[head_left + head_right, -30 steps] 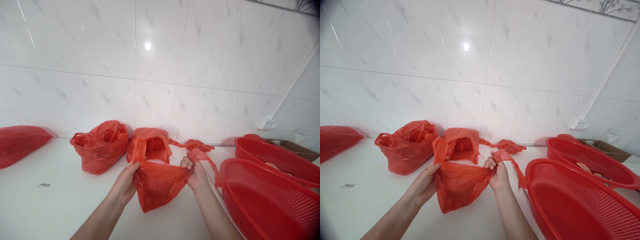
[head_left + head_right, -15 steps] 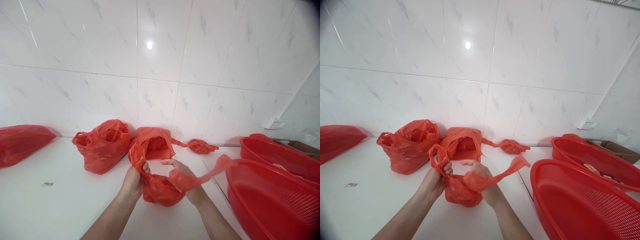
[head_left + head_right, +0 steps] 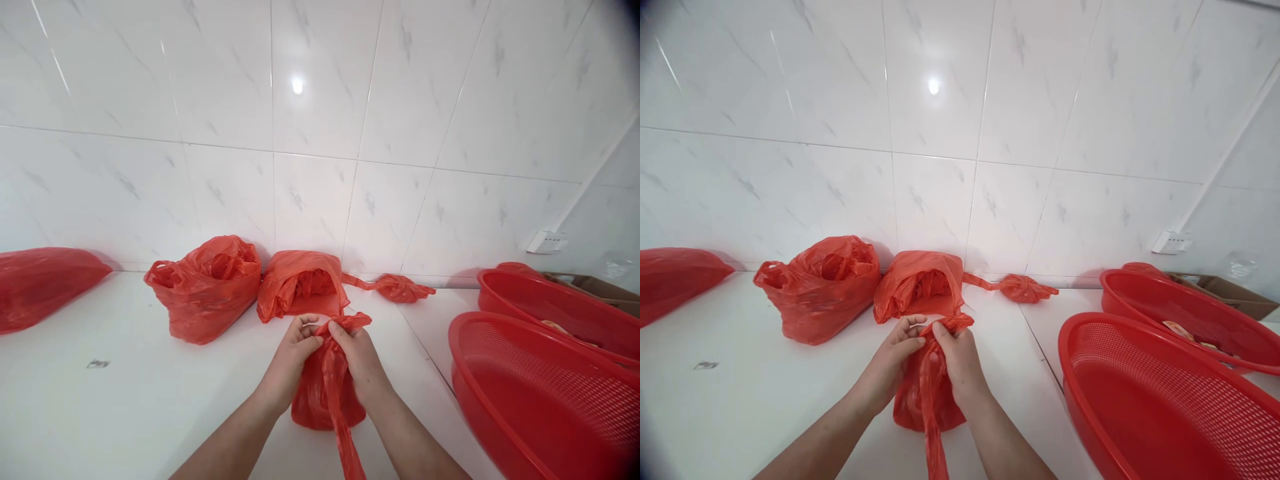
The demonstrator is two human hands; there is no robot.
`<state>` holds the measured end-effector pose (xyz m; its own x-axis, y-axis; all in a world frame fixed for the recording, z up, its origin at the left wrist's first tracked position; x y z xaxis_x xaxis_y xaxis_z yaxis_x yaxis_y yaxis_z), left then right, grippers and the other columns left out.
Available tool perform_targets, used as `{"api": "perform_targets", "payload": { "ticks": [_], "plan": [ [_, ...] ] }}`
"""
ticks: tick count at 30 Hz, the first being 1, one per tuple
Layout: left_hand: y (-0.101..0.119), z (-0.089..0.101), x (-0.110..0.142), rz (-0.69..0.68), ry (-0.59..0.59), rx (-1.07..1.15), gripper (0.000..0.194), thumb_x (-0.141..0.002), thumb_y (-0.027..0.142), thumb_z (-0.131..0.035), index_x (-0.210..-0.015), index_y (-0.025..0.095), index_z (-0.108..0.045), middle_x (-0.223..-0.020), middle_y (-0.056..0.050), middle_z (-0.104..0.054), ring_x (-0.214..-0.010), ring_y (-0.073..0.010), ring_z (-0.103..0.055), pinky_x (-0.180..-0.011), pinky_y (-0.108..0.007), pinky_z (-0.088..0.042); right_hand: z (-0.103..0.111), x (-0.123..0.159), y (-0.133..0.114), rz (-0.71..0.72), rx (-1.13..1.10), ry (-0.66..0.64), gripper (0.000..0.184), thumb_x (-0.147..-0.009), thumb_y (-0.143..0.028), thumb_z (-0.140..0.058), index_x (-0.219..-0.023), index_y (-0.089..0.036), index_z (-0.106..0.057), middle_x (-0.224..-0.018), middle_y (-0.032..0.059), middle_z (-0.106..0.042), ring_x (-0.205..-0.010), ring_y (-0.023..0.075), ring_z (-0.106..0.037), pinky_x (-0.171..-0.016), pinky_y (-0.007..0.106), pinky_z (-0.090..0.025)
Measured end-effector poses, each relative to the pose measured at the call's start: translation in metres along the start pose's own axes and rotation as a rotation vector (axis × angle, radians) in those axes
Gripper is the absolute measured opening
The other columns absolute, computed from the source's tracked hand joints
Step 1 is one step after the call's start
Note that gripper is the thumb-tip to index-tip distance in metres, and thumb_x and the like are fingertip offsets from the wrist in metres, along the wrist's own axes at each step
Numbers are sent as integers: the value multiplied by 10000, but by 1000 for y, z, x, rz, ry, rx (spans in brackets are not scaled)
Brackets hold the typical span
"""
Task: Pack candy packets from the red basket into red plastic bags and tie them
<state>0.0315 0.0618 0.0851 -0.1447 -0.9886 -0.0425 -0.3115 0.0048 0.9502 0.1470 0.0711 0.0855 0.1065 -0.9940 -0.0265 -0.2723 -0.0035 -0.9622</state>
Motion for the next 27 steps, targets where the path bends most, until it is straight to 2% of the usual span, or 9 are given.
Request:
{"api": "perform_targets", "payload": {
  "ticks": [3,6,7,9,11,14,17,22,27],
  "plan": [
    [0,9,6,-192,39,-254,488,-697,123,-602,-1159,279,-583,-1242,-76,-556,-1110,-241,-524,-924,-363,-413,14,-12,15,-63,-115,107,302,-720,-436,-682,-676,-176,-535,-572,-21,-553,-515,119,-507,-516,248,-407],
    [0,-1,15,-401,-122,-471,622,-604,82,-686,-1182,306,-623,-1386,-66,-468,-1299,-309,-357,-1074,-417,-271,18,-17,29,-80,-192,132,267,-735,-417,-665,-706,-181,-544,-607,-13,-573,-535,121,-521,-510,243,-415],
    [-1,-6,17,-438,-167,-496,597,-593,81,-703,-1144,307,-652,-1391,-63,-468,-1306,-323,-346,-1089,-431,-244,18,-17,33,-83,-200,125,263,-748,-421,-650,-710,-183,-546,-607,-13,-571,-528,118,-517,-491,237,-406],
    [-2,-10,18,-458,-155,-502,356,-636,123,-702,-951,287,-730,-1296,-70,-555,-1219,-331,-435,-1058,-439,-283,17,-17,37,-90,-168,127,285,-767,-437,-625,-671,-188,-523,-546,-29,-524,-455,98,-461,-412,217,-339],
    [-4,-7,15,-397,-80,-417,93,-734,207,-649,-764,250,-726,-1091,-85,-649,-1035,-297,-549,-949,-405,-385,18,-16,38,-106,-78,132,307,-777,-443,-603,-638,-189,-502,-464,-52,-457,-373,73,-361,-357,205,-247],
    [-10,7,9,-228,70,-182,138,-775,324,-637,-688,217,-650,-737,-42,-643,-722,-206,-581,-705,-298,-449,15,-15,37,-136,16,9,285,-807,-457,-555,-763,-176,-575,-422,-58,-467,-335,62,-281,-363,201,-223],
    [-17,25,4,-106,249,-112,234,-752,396,-664,-657,203,-574,-532,27,-542,-518,-136,-492,-541,-231,-383,9,-11,33,-96,10,-181,361,-818,-491,-554,-952,-162,-620,-484,-31,-543,-393,69,-336,-426,198,-246],
    [-32,30,0,47,138,-1,248,-807,441,-592,-758,202,-548,-568,13,-604,-549,-160,-565,-571,-252,-416,4,-5,31,-124,-103,-391,656,-815,-715,-390,-946,-139,-675,-643,18,-575,-513,84,-380,-538,223,-296],
    [-43,30,-1,133,132,182,257,-762,426,-653,-783,187,-558,-647,-4,-657,-621,-172,-624,-623,-267,-449,9,-5,34,-143,-40,-412,705,-826,-733,-313,-879,-156,-715,-643,23,-568,-590,119,-451,-570,232,-328]
  ]
}}
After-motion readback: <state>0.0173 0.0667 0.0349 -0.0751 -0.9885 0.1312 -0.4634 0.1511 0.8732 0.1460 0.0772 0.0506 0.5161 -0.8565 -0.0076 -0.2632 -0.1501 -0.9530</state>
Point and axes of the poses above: each hand's wrist, its own x-axis away from the middle knuckle, its own z-axis out of the back of the hand, y = z × x, the point moved 4 cm from there along -x, towards the middle knuckle
